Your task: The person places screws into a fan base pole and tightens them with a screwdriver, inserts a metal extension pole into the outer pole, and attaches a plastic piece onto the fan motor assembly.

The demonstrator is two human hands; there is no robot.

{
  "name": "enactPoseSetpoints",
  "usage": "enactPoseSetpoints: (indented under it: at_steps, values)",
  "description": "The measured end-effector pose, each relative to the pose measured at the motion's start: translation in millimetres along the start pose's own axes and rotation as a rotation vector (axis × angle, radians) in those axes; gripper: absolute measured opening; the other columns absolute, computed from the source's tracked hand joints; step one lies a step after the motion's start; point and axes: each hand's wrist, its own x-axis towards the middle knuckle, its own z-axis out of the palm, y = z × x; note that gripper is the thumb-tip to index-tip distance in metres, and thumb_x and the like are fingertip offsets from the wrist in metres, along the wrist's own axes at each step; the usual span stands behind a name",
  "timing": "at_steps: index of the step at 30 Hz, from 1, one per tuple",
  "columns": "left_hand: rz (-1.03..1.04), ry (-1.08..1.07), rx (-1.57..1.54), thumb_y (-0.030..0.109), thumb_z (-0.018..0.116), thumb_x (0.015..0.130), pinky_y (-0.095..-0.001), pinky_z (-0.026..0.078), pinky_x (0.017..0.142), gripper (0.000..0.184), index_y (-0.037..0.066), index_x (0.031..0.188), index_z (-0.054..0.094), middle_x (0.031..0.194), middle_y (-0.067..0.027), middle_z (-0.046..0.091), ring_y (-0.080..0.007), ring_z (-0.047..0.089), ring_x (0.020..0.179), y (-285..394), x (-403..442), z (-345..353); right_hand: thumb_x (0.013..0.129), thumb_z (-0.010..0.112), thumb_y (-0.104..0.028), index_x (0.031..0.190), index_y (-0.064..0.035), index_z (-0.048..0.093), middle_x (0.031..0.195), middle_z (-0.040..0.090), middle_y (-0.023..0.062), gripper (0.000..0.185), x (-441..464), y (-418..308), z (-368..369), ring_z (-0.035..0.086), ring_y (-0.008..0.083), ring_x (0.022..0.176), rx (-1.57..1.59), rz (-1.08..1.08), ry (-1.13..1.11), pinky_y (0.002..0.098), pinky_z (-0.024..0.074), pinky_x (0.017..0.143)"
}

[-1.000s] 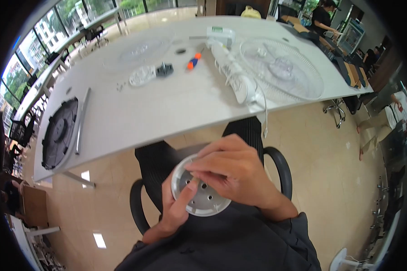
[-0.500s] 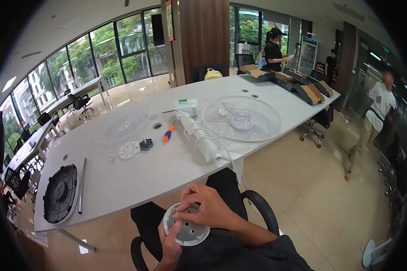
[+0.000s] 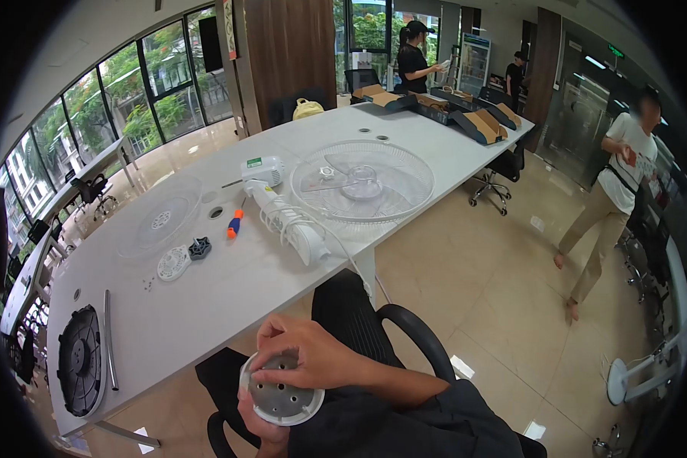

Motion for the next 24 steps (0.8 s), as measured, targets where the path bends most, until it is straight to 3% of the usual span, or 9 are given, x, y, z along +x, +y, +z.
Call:
enactPoseSetpoints:
  at_steps: [6,8,9,16,19,21,22,23,24]
  values:
    - [-0.018,0.01,-0.005,0.051,0.03,0.089,-0.036,0.044,0.091,0.067,-0.006,0.12,0.049,0.111,-0.016,0.056,-0.0251,0.056,0.106,-3.0,16.1,6.4,0.073,0.081,-0.016,0.077,-0.0057,0.07,0.091,0.061,0.0064,0.015,11.1,6.3,-4.8,0.061,0.0208,0.077,-0.07,-0.001,0.046,0.0296,0.0489,0.068]
    - [-0.01,-0.089,-0.117,0.039,0.022,0.097,-0.0384,0.043,0.098,0.058,-0.002,0.13,0.045,0.126,-0.0164,0.054,-0.0275,0.054,0.117,-10.4,18.6,-2.9,0.072,0.081,-0.017,0.073,-0.004,0.067,0.091,0.061,0.0061,0.02,15.7,7.6,-4.6,0.062,0.0209,0.078,-0.125,0.081,0.044,0.0297,0.0488,0.065]
    - [-0.08,0.038,-0.055,0.051,0.029,0.091,-0.0366,0.043,0.092,0.066,-0.003,0.122,0.047,0.115,-0.0155,0.055,-0.0255,0.054,0.109,-3.3,21.6,8.3,0.072,0.081,-0.017,0.073,-0.004,0.067,0.091,0.061,0.0061,0.02,18.0,7.0,-6.1,0.062,0.0209,0.078,-0.132,0.08,0.047,0.0297,0.0488,0.065]
    - [-0.044,0.001,-0.097,0.048,0.029,0.093,-0.0364,0.043,0.094,0.062,-0.003,0.125,0.046,0.119,-0.016,0.054,-0.0254,0.054,0.111,-4.2,20.4,2.8,0.075,0.079,-0.019,0.093,-0.0075,0.071,0.096,0.062,0.0056,0.023,17.5,1.4,-23.3,0.063,0.0234,0.086,-0.134,0.014,-0.064,0.0306,0.0519,0.078]
    - [-0.039,0.084,-0.182,0.042,0.029,0.096,-0.036,0.046,0.092,0.058,-0.005,0.126,0.047,0.116,-0.0168,0.057,-0.026,0.057,0.108,-5.9,15.6,0.1,0.075,0.08,-0.018,0.101,-0.0115,0.073,0.098,0.062,0.006,0.028,12.6,-3.2,-30.5,0.063,0.0221,0.087,-0.26,-0.036,-0.076,0.0311,0.0515,0.078]
    - [0.271,0.051,0.298,0.04,0.03,0.097,-0.0357,0.048,0.089,0.058,-0.007,0.124,0.05,0.114,-0.0165,0.058,-0.0253,0.059,0.104,-17.8,14.0,-12.8,0.073,0.081,-0.018,0.101,-0.0113,0.073,0.098,0.062,0.0061,0.029,10.1,-4.0,-34.4,0.063,0.0221,0.087,-0.293,-0.069,-0.073,0.0312,0.0517,0.077]
    - [0.234,-0.069,0.208,0.037,0.032,0.098,-0.0355,0.049,0.088,0.056,-0.009,0.122,0.052,0.114,-0.0165,0.059,-0.0246,0.06,0.103,0.1,19.7,-5.2,0.072,0.081,-0.017,0.1,-0.0111,0.073,0.098,0.063,0.0062,0.03,9.3,-1.9,-33.7,0.063,0.0221,0.086,-0.329,-0.102,-0.057,0.0314,0.0519,0.077]
    - [0.188,0.008,0.156,0.028,0.043,0.096,-0.0363,0.049,0.088,0.046,-0.009,0.122,0.051,0.113,-0.0173,0.059,-0.023,0.061,0.1,-11.5,12.4,-17.6,0.07,0.083,-0.017,0.1,-0.0105,0.072,0.097,0.063,0.0064,0.032,8.8,-2.4,-33.4,0.063,0.0222,0.087,-0.311,-0.067,-0.067,0.0314,0.052,0.077]
    - [0.224,0.126,0.105,0.022,0.044,0.096,-0.0361,0.05,0.087,0.042,-0.009,0.123,0.05,0.113,-0.018,0.059,-0.0226,0.06,0.101,-35.1,4.1,-30.5,0.068,0.084,-0.017,0.1,-0.01,0.072,0.097,0.063,0.0066,0.035,9.2,-5.1,-33.0,0.063,0.0223,0.087,-0.293,-0.034,-0.078,0.0313,0.0521,0.076]
